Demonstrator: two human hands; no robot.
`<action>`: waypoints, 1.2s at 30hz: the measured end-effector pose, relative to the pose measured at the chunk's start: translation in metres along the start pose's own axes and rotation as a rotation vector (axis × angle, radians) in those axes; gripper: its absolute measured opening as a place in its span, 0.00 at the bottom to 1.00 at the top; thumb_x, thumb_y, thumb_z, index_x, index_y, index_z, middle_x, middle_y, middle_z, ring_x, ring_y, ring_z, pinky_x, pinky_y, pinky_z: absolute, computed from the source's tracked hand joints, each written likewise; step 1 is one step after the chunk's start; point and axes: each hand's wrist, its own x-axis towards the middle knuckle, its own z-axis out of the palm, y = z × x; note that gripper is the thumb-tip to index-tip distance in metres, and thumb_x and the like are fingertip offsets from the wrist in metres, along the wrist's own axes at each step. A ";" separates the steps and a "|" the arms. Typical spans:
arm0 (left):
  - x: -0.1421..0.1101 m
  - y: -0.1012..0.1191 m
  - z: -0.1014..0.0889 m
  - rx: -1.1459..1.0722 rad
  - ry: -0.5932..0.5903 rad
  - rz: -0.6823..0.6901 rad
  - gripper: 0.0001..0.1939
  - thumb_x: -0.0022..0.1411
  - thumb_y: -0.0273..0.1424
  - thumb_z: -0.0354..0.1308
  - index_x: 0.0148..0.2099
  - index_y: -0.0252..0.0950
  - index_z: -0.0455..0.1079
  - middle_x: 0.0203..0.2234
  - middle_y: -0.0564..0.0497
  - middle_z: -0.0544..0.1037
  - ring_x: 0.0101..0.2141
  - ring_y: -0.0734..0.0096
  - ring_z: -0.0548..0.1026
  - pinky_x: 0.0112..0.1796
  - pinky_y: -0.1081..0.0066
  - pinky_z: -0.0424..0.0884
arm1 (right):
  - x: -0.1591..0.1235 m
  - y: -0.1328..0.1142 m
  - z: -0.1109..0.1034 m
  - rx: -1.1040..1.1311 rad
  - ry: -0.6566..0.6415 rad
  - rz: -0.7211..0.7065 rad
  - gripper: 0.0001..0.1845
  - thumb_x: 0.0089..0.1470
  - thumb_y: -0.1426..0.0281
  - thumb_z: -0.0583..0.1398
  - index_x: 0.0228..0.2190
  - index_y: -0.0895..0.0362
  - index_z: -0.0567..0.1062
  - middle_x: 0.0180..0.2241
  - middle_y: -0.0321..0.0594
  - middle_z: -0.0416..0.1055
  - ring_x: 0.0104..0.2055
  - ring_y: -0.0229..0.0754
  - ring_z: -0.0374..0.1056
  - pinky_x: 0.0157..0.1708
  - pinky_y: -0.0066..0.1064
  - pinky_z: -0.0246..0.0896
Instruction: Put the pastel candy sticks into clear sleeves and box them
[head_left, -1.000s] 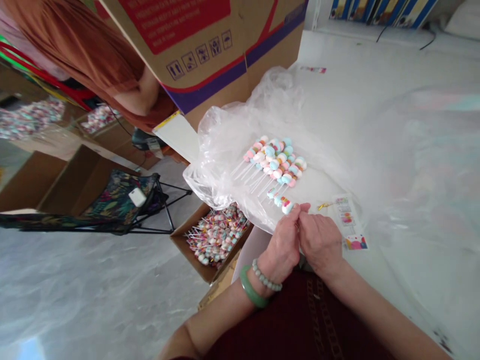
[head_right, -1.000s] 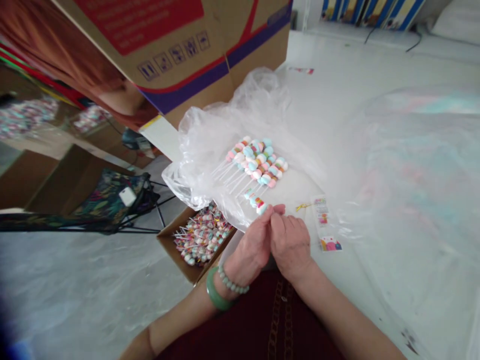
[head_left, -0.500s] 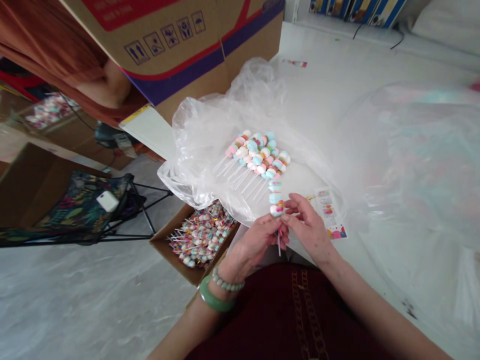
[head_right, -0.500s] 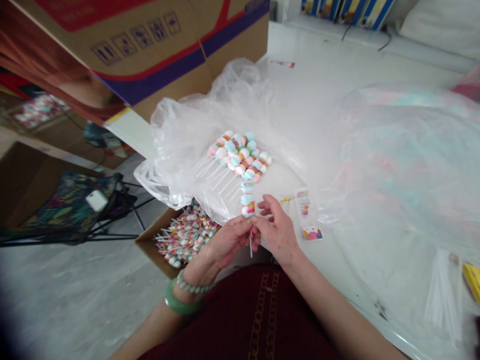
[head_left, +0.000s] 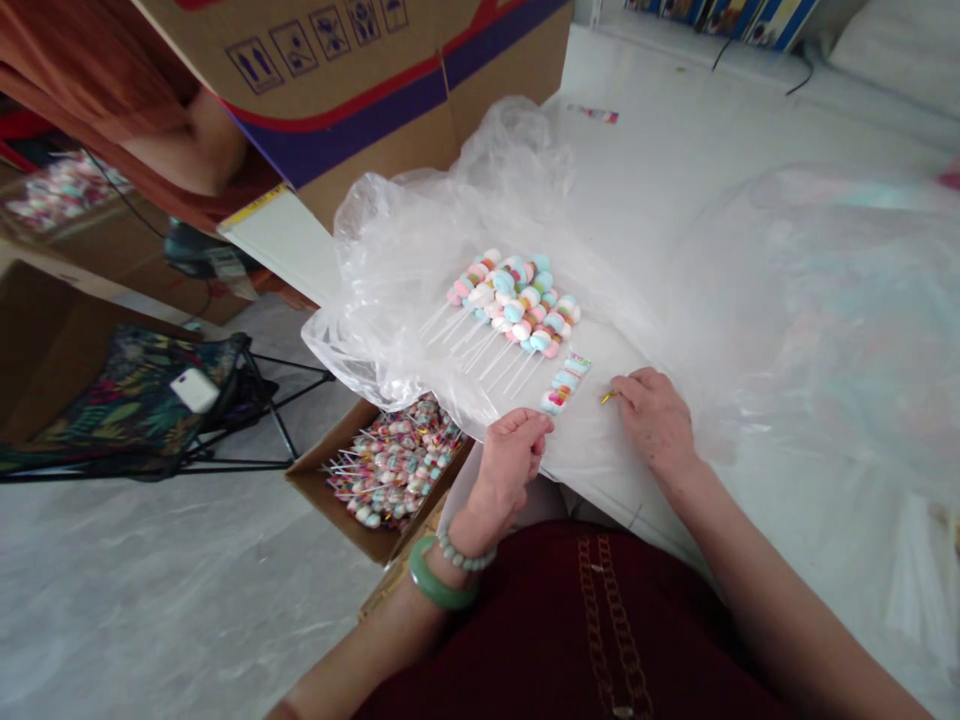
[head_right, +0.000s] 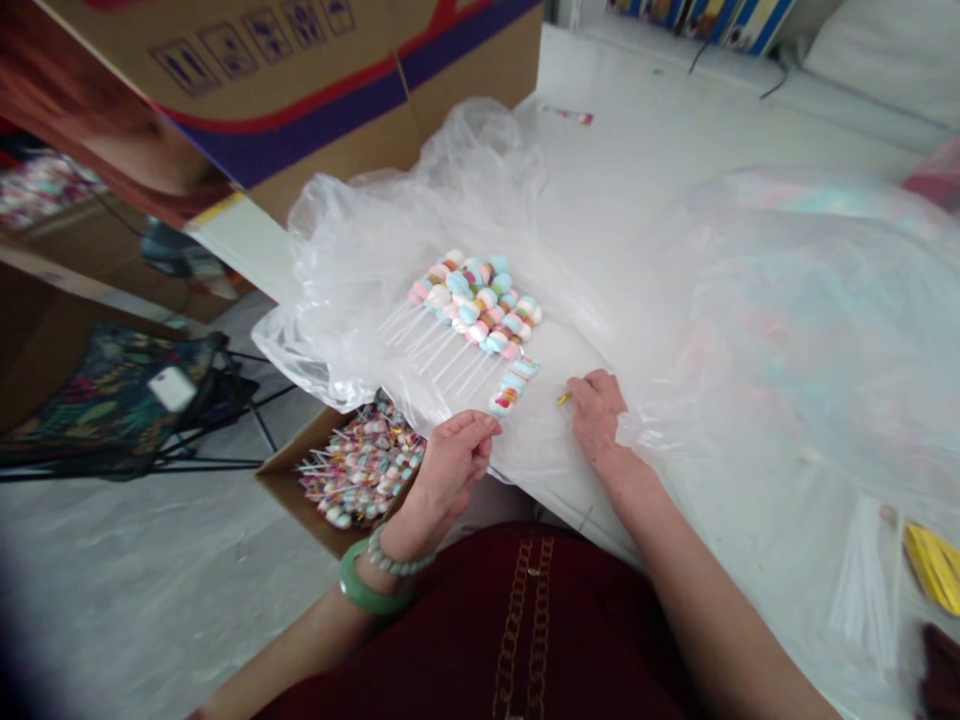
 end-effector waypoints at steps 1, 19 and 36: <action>0.001 0.002 -0.001 -0.030 -0.008 -0.026 0.08 0.50 0.33 0.57 0.25 0.34 0.64 0.12 0.60 0.58 0.11 0.86 0.48 0.14 0.78 0.41 | 0.004 0.004 0.002 -0.024 -0.016 -0.025 0.11 0.53 0.73 0.53 0.25 0.54 0.74 0.30 0.42 0.68 0.36 0.43 0.62 0.34 0.34 0.57; 0.004 0.004 0.022 -0.195 -0.129 -0.150 0.11 0.50 0.33 0.61 0.26 0.34 0.61 0.14 0.60 0.60 0.11 0.87 0.49 0.13 0.80 0.41 | -0.016 -0.058 -0.003 -0.093 0.071 -0.282 0.13 0.57 0.74 0.50 0.25 0.55 0.71 0.25 0.42 0.67 0.33 0.44 0.61 0.36 0.34 0.54; 0.001 0.011 0.001 0.173 -0.269 0.172 0.12 0.58 0.37 0.57 0.27 0.34 0.65 0.13 0.60 0.59 0.14 0.83 0.56 0.15 0.79 0.49 | -0.023 -0.059 -0.004 0.056 -0.038 -0.057 0.11 0.51 0.73 0.52 0.23 0.55 0.72 0.23 0.38 0.70 0.28 0.41 0.65 0.29 0.31 0.52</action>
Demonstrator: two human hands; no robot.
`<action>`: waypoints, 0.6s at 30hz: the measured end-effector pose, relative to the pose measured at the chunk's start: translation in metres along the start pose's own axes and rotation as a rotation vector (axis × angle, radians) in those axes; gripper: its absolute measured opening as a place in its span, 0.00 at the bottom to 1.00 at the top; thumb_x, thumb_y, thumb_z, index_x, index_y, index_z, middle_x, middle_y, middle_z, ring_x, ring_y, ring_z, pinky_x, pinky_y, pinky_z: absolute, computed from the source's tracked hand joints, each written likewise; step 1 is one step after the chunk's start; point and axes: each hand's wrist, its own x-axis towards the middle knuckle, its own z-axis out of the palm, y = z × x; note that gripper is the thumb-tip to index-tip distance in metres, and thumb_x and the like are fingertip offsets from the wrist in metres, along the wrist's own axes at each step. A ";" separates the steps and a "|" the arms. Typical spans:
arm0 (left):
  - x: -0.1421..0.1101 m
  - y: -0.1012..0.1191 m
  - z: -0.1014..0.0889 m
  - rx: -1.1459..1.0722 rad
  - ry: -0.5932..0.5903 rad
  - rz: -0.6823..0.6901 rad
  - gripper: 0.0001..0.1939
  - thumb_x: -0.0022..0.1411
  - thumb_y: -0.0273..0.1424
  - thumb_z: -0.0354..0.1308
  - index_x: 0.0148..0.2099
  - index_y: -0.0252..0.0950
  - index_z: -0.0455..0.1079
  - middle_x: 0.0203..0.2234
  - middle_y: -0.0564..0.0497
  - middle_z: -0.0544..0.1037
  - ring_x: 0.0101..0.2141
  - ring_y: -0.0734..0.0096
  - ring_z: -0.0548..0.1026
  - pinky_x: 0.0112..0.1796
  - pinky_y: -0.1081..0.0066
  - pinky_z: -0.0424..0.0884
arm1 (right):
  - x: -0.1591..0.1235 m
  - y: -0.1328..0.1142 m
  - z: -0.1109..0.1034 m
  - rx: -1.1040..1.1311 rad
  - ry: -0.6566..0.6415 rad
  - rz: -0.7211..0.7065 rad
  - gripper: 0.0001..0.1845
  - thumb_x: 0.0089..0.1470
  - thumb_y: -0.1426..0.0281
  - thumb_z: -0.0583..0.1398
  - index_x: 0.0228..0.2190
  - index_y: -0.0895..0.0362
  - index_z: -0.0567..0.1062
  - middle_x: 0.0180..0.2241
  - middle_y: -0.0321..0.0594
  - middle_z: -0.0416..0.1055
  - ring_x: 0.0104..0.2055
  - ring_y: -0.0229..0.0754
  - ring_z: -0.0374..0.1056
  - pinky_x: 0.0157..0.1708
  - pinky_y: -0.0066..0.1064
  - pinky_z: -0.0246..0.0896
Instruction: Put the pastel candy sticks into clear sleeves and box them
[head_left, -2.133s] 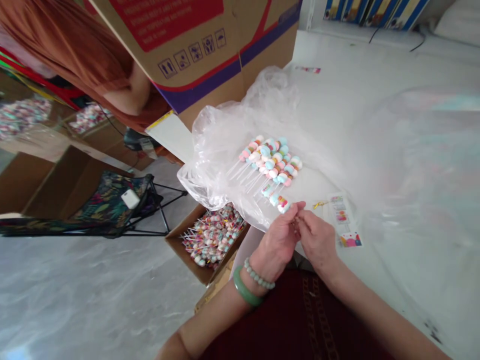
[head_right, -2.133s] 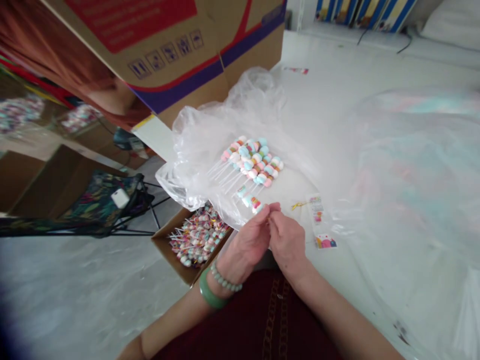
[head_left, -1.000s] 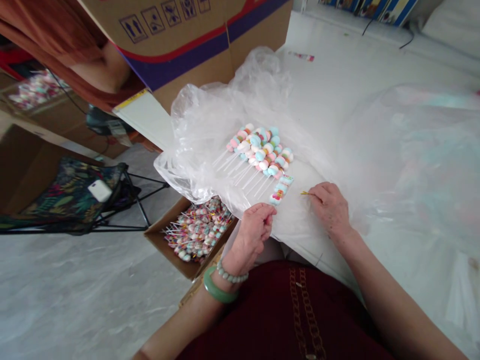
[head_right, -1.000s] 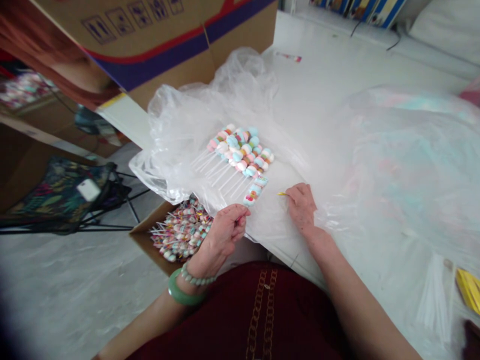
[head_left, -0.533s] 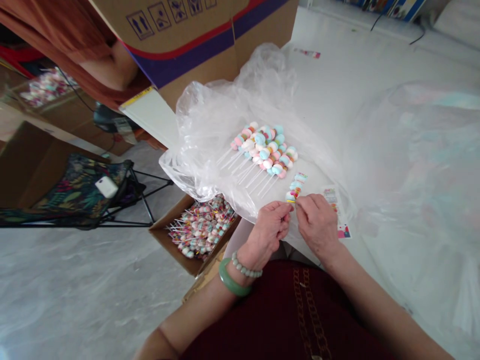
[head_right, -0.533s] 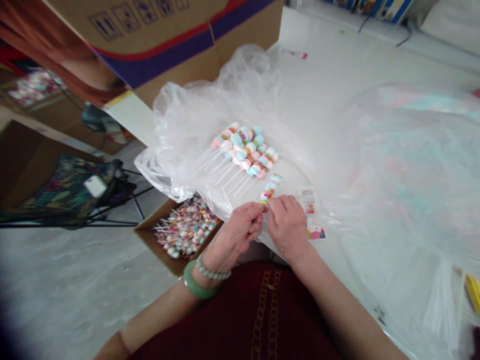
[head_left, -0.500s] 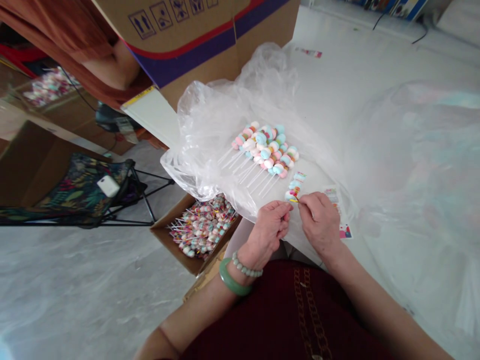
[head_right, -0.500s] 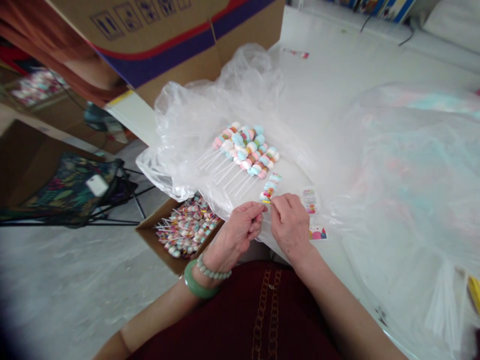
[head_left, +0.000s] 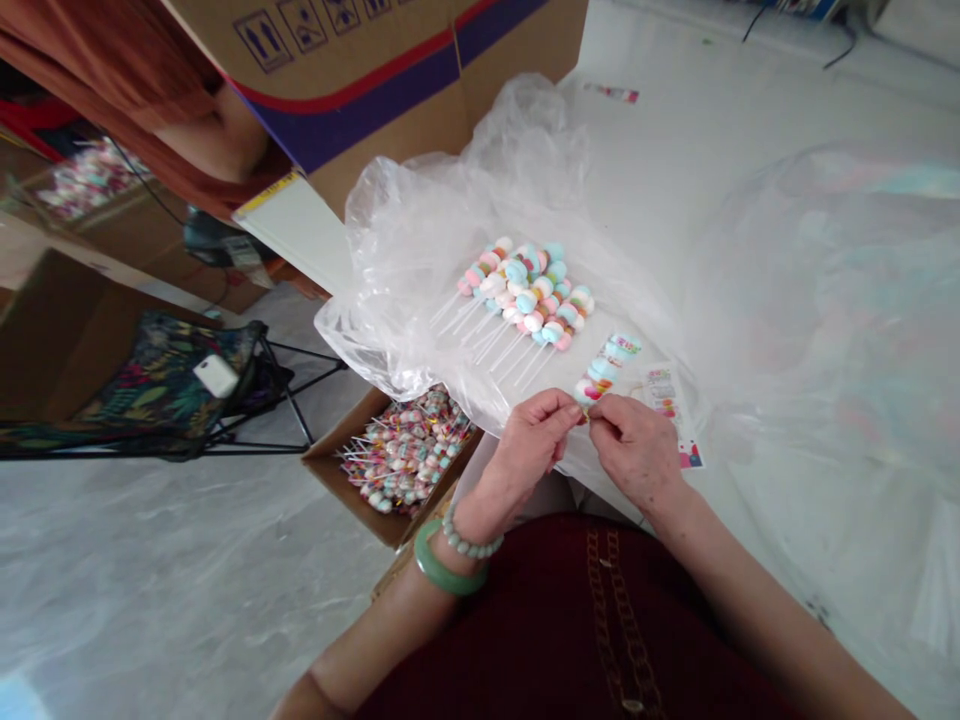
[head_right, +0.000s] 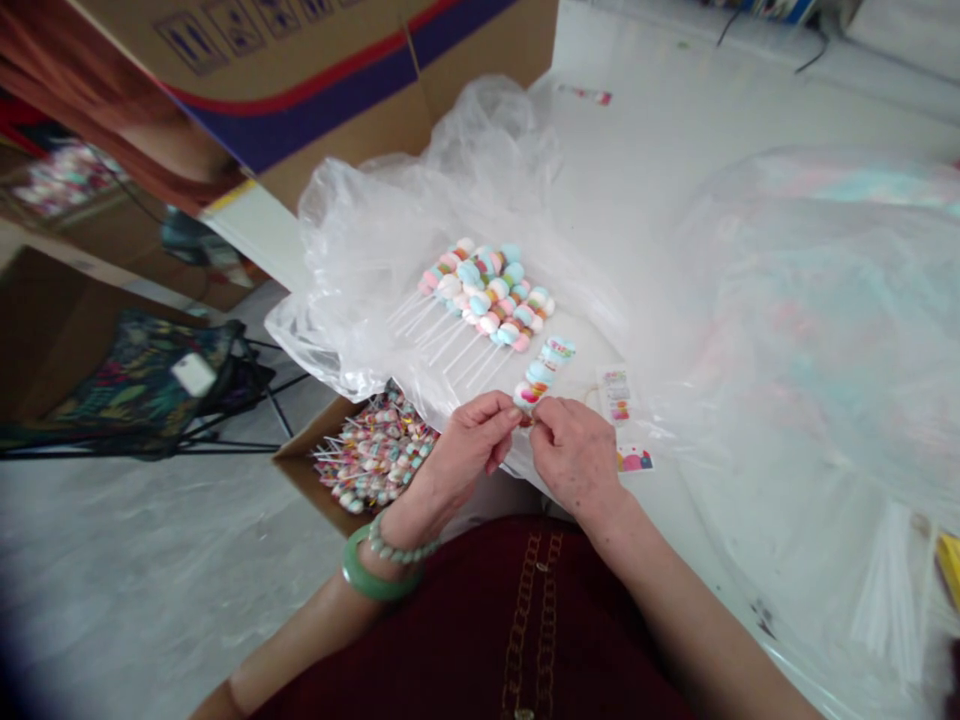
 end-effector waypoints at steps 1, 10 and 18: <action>0.000 0.000 -0.001 0.007 -0.017 -0.003 0.12 0.58 0.37 0.57 0.28 0.34 0.65 0.13 0.59 0.60 0.14 0.83 0.56 0.15 0.78 0.49 | 0.000 0.000 -0.001 0.015 -0.015 0.018 0.10 0.50 0.73 0.52 0.23 0.55 0.72 0.23 0.37 0.70 0.28 0.41 0.65 0.29 0.30 0.52; 0.005 0.001 -0.001 -0.224 -0.133 -0.088 0.13 0.53 0.37 0.61 0.27 0.34 0.63 0.17 0.58 0.64 0.16 0.84 0.58 0.16 0.79 0.51 | 0.003 -0.001 -0.003 0.215 -0.088 0.087 0.10 0.51 0.72 0.53 0.23 0.54 0.73 0.22 0.34 0.70 0.25 0.38 0.65 0.28 0.28 0.54; 0.006 0.000 0.002 -0.374 -0.087 -0.145 0.16 0.51 0.34 0.64 0.27 0.35 0.58 0.15 0.60 0.60 0.15 0.85 0.56 0.16 0.81 0.46 | 0.007 -0.003 -0.001 0.077 -0.156 0.052 0.10 0.51 0.73 0.52 0.25 0.54 0.73 0.26 0.37 0.72 0.31 0.42 0.66 0.31 0.31 0.53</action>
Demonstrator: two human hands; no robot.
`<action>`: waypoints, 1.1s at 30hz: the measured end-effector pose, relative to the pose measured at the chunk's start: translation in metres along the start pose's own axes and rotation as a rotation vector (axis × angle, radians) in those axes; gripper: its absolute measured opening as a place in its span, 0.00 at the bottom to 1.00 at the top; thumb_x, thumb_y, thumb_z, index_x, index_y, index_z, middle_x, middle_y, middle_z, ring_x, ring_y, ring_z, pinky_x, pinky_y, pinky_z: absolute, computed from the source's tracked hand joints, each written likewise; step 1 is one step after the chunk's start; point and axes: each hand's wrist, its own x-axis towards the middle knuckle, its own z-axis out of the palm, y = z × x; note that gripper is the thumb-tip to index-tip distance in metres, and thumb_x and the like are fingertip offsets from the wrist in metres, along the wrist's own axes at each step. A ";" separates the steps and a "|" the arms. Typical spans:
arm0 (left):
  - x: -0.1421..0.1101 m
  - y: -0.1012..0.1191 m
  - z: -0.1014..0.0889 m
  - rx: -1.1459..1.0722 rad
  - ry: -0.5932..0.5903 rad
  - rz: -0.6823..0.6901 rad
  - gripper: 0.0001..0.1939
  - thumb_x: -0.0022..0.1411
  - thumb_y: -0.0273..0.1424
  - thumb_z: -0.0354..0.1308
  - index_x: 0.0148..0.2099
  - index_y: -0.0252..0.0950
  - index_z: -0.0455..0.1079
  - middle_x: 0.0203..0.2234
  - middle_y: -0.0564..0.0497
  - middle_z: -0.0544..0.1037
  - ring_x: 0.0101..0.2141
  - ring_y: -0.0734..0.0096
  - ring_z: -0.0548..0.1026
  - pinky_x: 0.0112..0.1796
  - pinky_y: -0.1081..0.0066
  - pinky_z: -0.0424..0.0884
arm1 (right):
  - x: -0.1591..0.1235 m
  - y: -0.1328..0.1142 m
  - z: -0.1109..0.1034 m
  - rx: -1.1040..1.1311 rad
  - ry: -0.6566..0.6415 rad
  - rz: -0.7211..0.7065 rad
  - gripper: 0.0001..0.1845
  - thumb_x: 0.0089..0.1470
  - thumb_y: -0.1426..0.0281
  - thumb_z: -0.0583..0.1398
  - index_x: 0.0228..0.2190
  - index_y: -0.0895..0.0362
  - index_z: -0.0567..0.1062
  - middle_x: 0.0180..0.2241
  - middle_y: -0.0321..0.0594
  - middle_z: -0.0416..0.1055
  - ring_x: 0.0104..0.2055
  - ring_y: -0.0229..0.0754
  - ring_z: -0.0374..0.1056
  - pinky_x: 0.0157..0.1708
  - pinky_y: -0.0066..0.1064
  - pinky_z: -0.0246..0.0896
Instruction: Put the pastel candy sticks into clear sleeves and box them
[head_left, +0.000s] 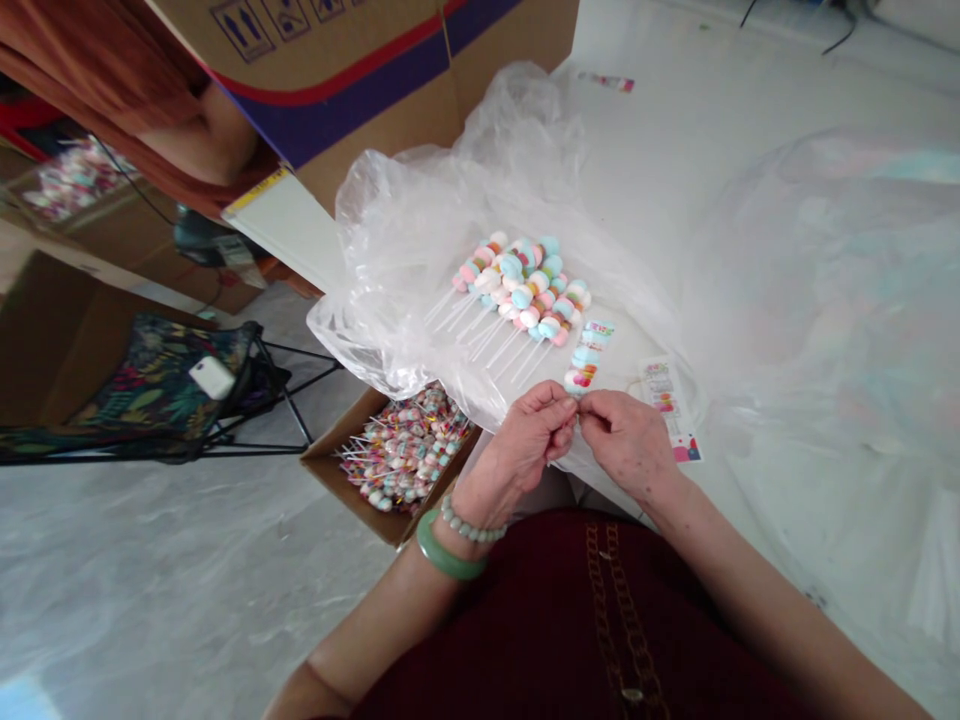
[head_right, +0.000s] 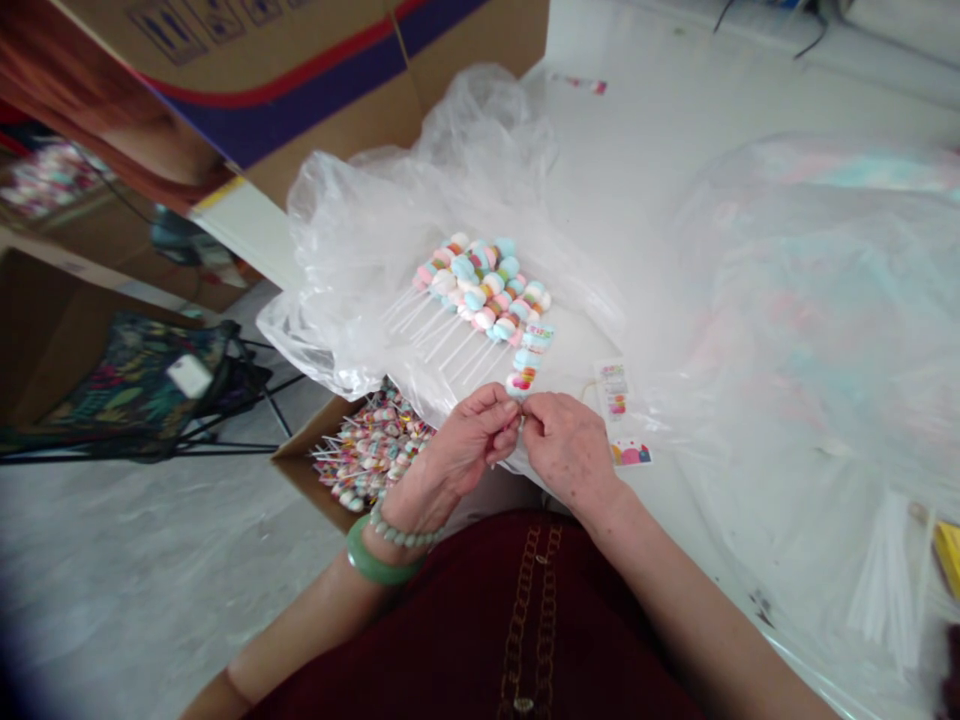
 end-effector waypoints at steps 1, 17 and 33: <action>0.000 -0.001 0.002 -0.025 0.019 0.013 0.16 0.51 0.34 0.64 0.27 0.35 0.58 0.15 0.61 0.59 0.15 0.85 0.55 0.16 0.81 0.46 | 0.000 -0.001 0.002 -0.021 -0.002 0.025 0.10 0.50 0.73 0.52 0.25 0.54 0.73 0.26 0.37 0.72 0.31 0.42 0.66 0.31 0.31 0.52; -0.007 0.013 -0.004 -0.034 0.050 0.100 0.16 0.51 0.33 0.65 0.29 0.36 0.58 0.17 0.61 0.58 0.14 0.87 0.52 0.15 0.83 0.47 | -0.013 0.018 -0.026 0.508 -0.113 0.251 0.13 0.49 0.67 0.59 0.38 0.51 0.76 0.40 0.37 0.74 0.40 0.42 0.66 0.41 0.35 0.58; -0.006 -0.012 0.000 0.125 0.173 -0.054 0.11 0.51 0.31 0.60 0.25 0.34 0.61 0.15 0.59 0.62 0.12 0.87 0.51 0.12 0.80 0.41 | -0.023 -0.009 0.001 0.482 0.155 0.026 0.10 0.55 0.69 0.56 0.32 0.53 0.78 0.29 0.38 0.71 0.34 0.41 0.66 0.37 0.33 0.60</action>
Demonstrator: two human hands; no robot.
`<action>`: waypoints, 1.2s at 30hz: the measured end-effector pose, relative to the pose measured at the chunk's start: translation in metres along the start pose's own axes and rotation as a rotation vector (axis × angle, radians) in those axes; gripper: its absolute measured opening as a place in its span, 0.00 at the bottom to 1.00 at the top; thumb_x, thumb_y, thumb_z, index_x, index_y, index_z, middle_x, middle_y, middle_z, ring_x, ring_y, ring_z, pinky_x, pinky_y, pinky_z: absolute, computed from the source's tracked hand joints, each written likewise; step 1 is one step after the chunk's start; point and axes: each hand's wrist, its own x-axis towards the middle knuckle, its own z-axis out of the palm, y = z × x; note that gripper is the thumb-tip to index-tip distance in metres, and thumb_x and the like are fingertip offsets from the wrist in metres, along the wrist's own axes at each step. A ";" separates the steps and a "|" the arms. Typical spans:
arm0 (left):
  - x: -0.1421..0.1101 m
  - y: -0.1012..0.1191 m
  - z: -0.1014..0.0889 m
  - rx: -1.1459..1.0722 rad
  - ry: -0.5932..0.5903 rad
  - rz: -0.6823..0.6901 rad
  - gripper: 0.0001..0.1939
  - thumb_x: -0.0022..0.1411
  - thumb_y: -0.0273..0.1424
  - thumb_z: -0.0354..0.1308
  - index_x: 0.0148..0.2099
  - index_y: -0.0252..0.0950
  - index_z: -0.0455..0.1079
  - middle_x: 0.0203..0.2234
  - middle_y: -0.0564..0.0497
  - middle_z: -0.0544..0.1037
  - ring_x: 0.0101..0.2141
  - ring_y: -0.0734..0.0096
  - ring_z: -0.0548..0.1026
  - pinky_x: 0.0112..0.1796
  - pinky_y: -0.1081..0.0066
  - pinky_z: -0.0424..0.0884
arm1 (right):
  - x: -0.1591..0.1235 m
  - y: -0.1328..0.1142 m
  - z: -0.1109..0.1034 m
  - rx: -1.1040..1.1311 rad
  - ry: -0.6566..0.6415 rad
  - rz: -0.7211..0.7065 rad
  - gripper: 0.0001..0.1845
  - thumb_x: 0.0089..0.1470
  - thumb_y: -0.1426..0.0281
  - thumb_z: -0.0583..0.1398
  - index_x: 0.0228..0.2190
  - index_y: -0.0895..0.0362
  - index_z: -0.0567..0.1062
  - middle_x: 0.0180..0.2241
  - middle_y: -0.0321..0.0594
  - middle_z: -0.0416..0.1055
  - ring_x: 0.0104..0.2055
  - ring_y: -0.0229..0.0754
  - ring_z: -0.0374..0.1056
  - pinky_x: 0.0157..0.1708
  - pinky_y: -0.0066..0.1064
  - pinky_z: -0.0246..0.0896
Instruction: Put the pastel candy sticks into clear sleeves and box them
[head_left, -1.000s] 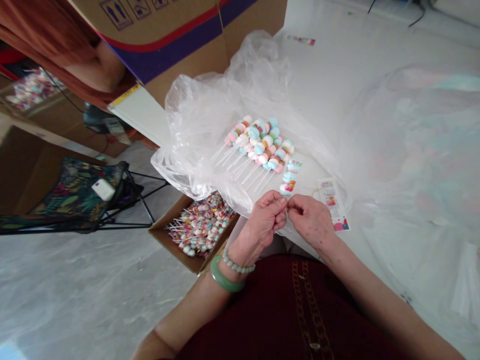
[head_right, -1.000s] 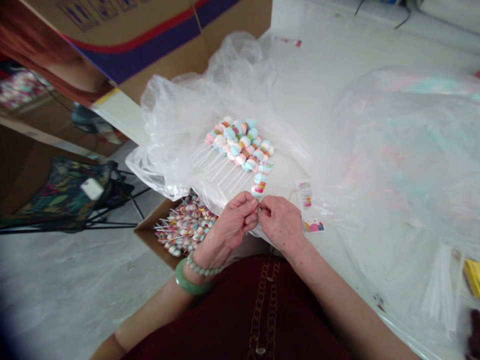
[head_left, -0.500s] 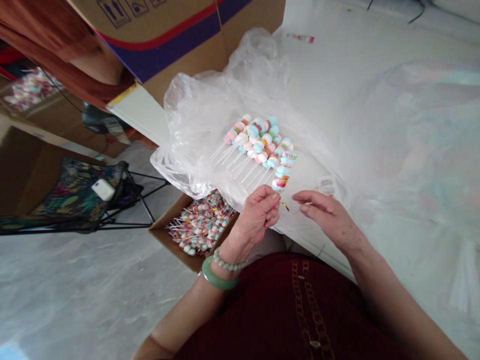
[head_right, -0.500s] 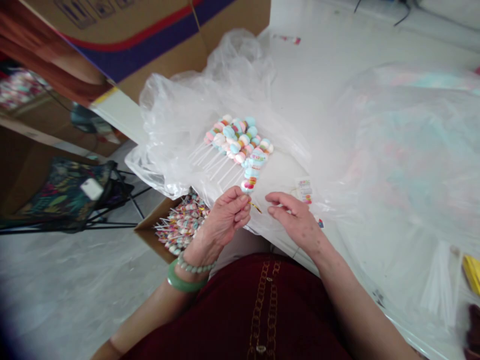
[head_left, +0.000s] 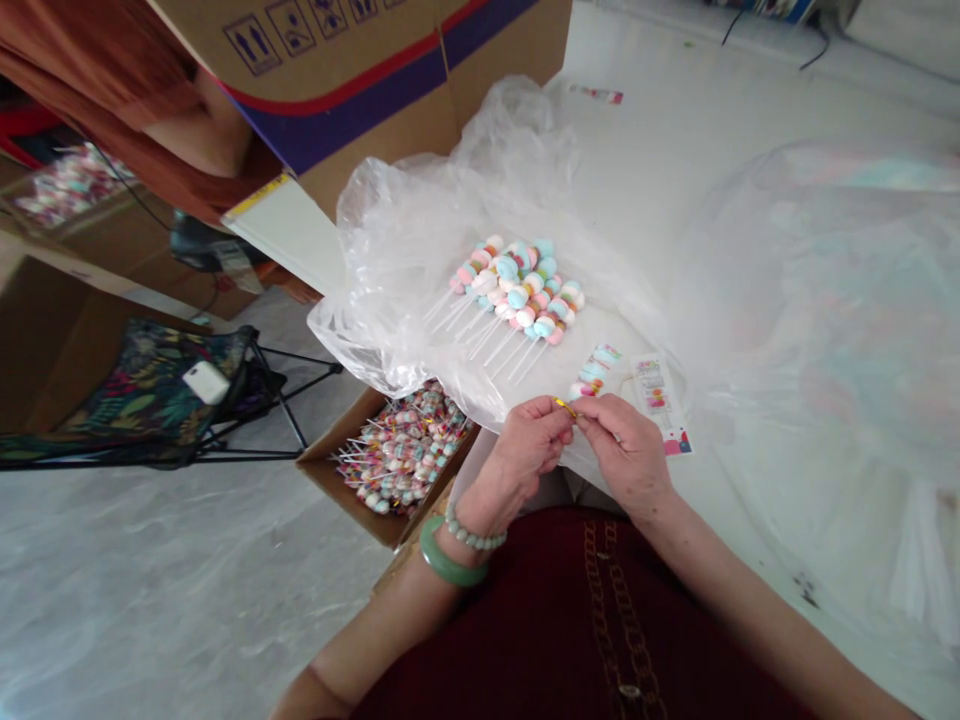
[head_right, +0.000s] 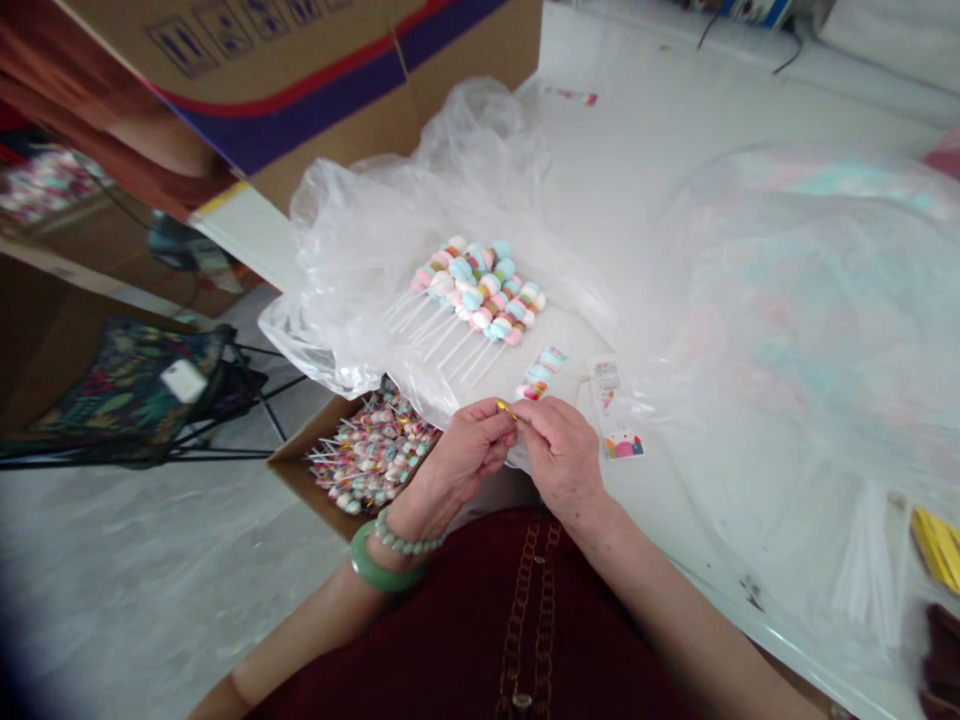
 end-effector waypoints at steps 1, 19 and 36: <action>0.000 -0.002 0.002 0.002 -0.014 -0.007 0.11 0.51 0.31 0.60 0.25 0.34 0.61 0.15 0.59 0.62 0.12 0.87 0.51 0.12 0.80 0.42 | -0.001 0.004 0.003 -0.059 0.016 -0.056 0.12 0.56 0.69 0.54 0.34 0.53 0.78 0.30 0.39 0.72 0.35 0.42 0.67 0.38 0.33 0.61; 0.001 -0.010 0.015 -0.157 0.019 -0.035 0.12 0.50 0.32 0.62 0.26 0.33 0.61 0.14 0.60 0.60 0.12 0.88 0.50 0.14 0.80 0.41 | -0.009 0.020 0.011 -0.050 0.187 -0.048 0.08 0.55 0.72 0.57 0.35 0.53 0.77 0.30 0.35 0.73 0.33 0.38 0.69 0.35 0.31 0.64; -0.007 -0.005 0.021 -0.212 -0.006 0.028 0.11 0.50 0.33 0.60 0.26 0.34 0.61 0.15 0.59 0.61 0.12 0.87 0.50 0.15 0.77 0.40 | -0.001 0.012 0.003 -0.045 0.078 -0.103 0.13 0.56 0.70 0.55 0.40 0.53 0.77 0.30 0.37 0.71 0.33 0.39 0.68 0.36 0.31 0.62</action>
